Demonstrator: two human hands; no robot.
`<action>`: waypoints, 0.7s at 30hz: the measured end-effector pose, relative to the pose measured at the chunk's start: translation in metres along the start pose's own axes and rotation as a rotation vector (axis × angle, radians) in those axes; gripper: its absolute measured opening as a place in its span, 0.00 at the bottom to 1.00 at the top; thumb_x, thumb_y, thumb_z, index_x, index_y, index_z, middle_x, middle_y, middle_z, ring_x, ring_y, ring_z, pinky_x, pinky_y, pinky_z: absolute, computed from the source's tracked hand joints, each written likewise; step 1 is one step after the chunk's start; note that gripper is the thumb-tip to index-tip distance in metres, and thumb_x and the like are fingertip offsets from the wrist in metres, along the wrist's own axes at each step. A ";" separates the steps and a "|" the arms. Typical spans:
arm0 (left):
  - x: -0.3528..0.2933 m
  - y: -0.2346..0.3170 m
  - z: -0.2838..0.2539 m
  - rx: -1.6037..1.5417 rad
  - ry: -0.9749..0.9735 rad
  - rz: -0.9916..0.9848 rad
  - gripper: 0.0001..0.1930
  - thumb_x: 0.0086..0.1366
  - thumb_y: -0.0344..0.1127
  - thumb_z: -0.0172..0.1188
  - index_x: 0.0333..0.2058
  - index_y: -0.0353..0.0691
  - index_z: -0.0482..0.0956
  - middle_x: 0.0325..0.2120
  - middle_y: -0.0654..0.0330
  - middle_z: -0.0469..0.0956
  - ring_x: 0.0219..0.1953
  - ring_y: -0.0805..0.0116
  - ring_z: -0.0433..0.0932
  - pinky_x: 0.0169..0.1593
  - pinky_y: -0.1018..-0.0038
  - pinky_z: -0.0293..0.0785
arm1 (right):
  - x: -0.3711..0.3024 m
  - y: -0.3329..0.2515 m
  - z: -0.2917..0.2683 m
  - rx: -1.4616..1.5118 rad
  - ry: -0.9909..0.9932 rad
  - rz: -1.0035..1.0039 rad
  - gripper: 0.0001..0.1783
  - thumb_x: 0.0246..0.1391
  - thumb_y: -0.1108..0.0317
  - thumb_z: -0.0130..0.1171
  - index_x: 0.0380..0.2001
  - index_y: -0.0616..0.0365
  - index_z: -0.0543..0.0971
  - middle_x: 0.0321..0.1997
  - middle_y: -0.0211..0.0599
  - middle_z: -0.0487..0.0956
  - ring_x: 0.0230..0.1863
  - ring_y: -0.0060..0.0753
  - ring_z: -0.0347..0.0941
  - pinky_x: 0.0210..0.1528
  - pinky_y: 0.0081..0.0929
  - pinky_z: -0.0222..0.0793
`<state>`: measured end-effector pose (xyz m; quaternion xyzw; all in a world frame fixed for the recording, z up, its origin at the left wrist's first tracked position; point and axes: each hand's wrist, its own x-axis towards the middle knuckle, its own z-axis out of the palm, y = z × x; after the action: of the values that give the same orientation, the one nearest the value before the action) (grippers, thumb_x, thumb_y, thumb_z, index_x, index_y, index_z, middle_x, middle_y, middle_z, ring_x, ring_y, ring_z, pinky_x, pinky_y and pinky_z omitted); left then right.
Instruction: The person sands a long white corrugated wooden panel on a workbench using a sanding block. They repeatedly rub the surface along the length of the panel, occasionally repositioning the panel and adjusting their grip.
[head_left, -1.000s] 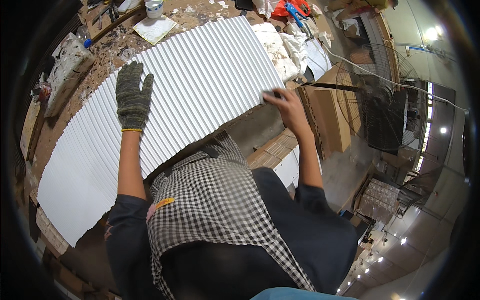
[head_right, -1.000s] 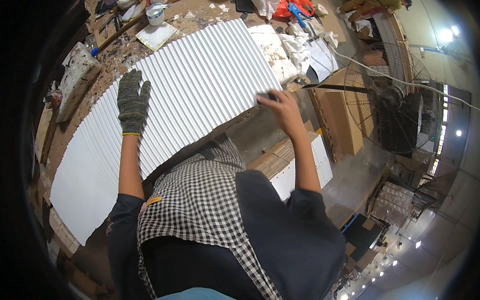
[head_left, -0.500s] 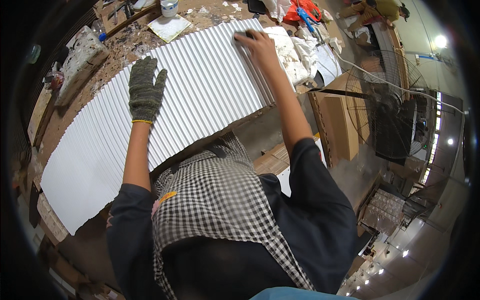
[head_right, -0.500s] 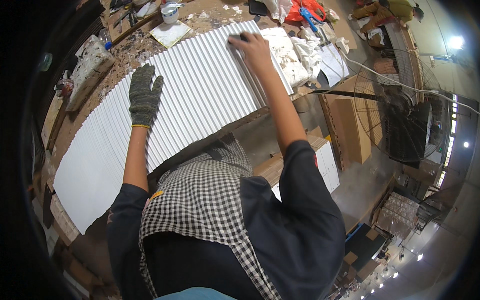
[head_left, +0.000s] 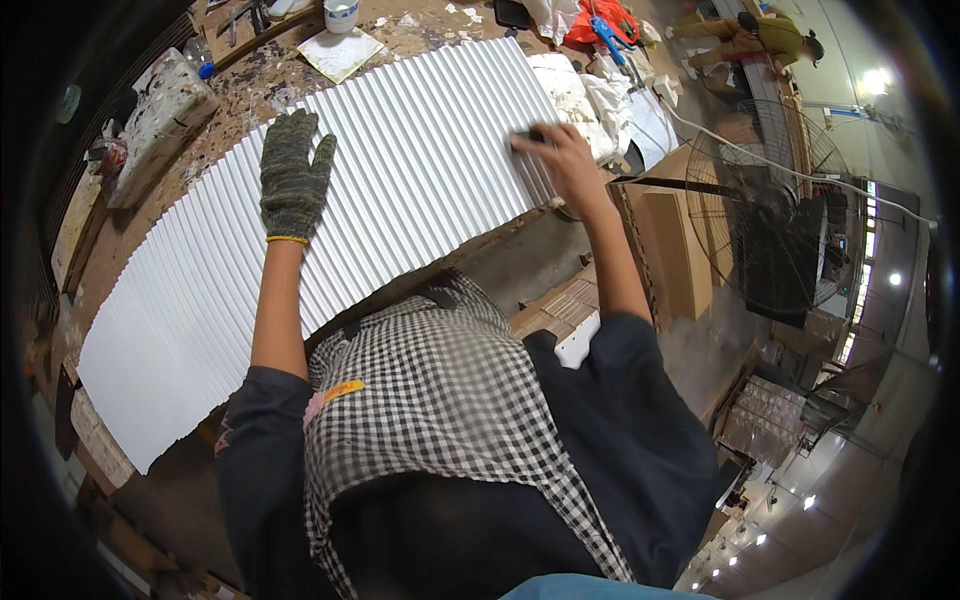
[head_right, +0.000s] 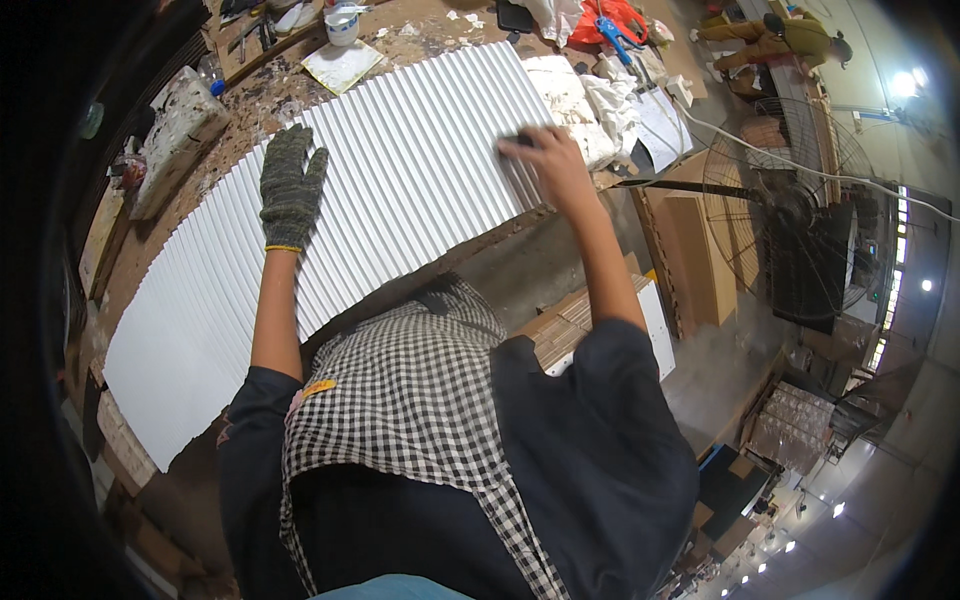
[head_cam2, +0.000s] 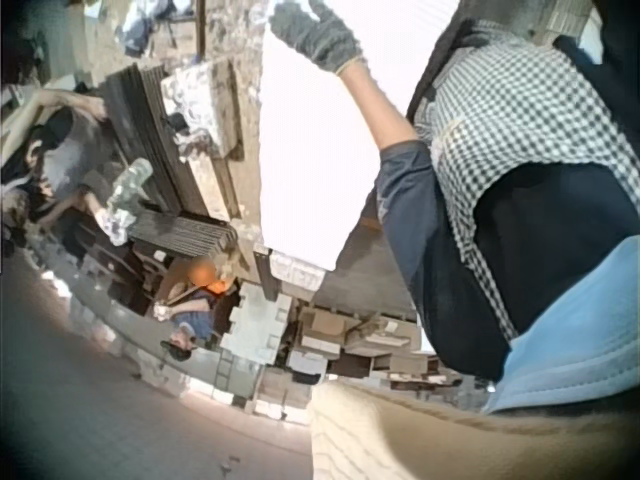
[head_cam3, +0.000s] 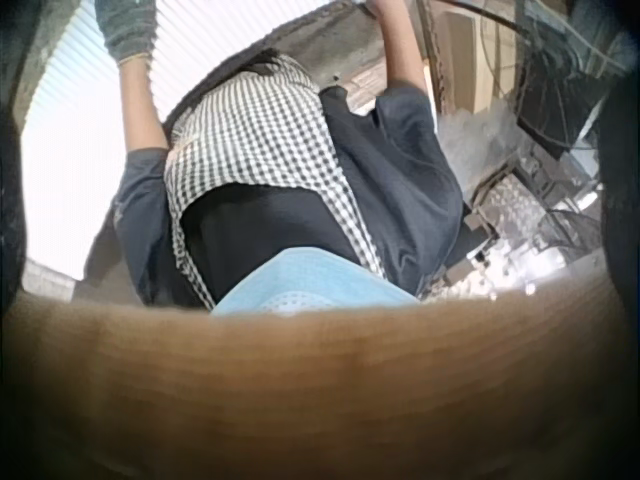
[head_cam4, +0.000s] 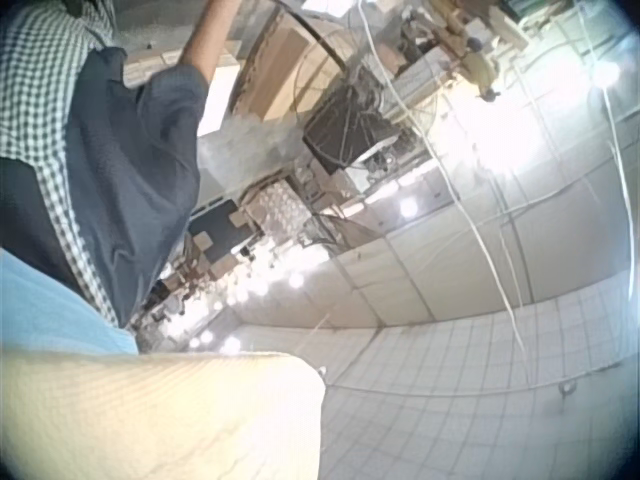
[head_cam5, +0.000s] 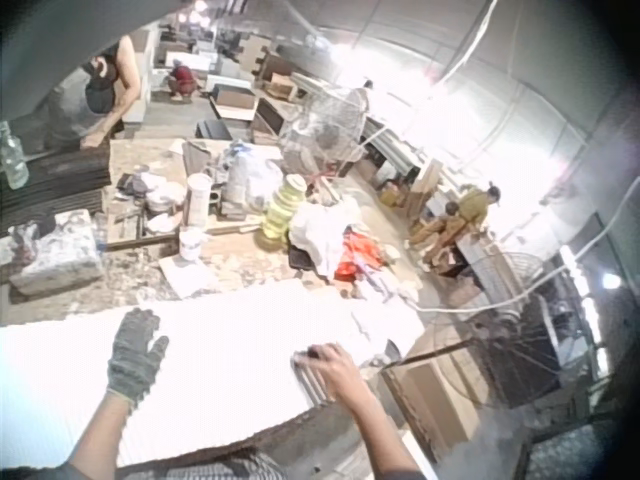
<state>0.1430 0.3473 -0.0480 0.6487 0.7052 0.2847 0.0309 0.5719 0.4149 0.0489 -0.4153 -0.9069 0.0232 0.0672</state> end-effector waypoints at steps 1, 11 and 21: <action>0.002 0.005 -0.003 0.008 -0.018 -0.014 0.25 0.73 0.48 0.63 0.62 0.41 0.79 0.65 0.49 0.75 0.70 0.50 0.69 0.77 0.56 0.58 | -0.029 -0.009 -0.014 0.004 -0.037 0.038 0.33 0.55 0.82 0.57 0.57 0.31 0.86 0.61 0.37 0.80 0.60 0.48 0.75 0.64 0.43 0.73; 0.005 0.012 -0.008 -0.011 -0.011 0.008 0.26 0.70 0.49 0.65 0.61 0.40 0.80 0.64 0.48 0.76 0.69 0.48 0.70 0.76 0.54 0.59 | -0.005 -0.033 0.005 0.061 0.159 0.065 0.33 0.53 0.84 0.59 0.58 0.39 0.85 0.58 0.40 0.80 0.57 0.49 0.75 0.61 0.43 0.73; 0.009 0.013 -0.007 -0.019 0.012 0.038 0.24 0.72 0.47 0.64 0.60 0.39 0.80 0.62 0.48 0.78 0.66 0.50 0.73 0.76 0.55 0.59 | 0.196 0.025 0.069 0.063 0.326 0.047 0.25 0.61 0.71 0.62 0.59 0.33 0.84 0.61 0.38 0.81 0.55 0.50 0.79 0.60 0.42 0.74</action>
<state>0.1502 0.3535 -0.0339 0.6599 0.6902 0.2957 0.0271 0.4538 0.5807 -0.0019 -0.4323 -0.8728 -0.0148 0.2260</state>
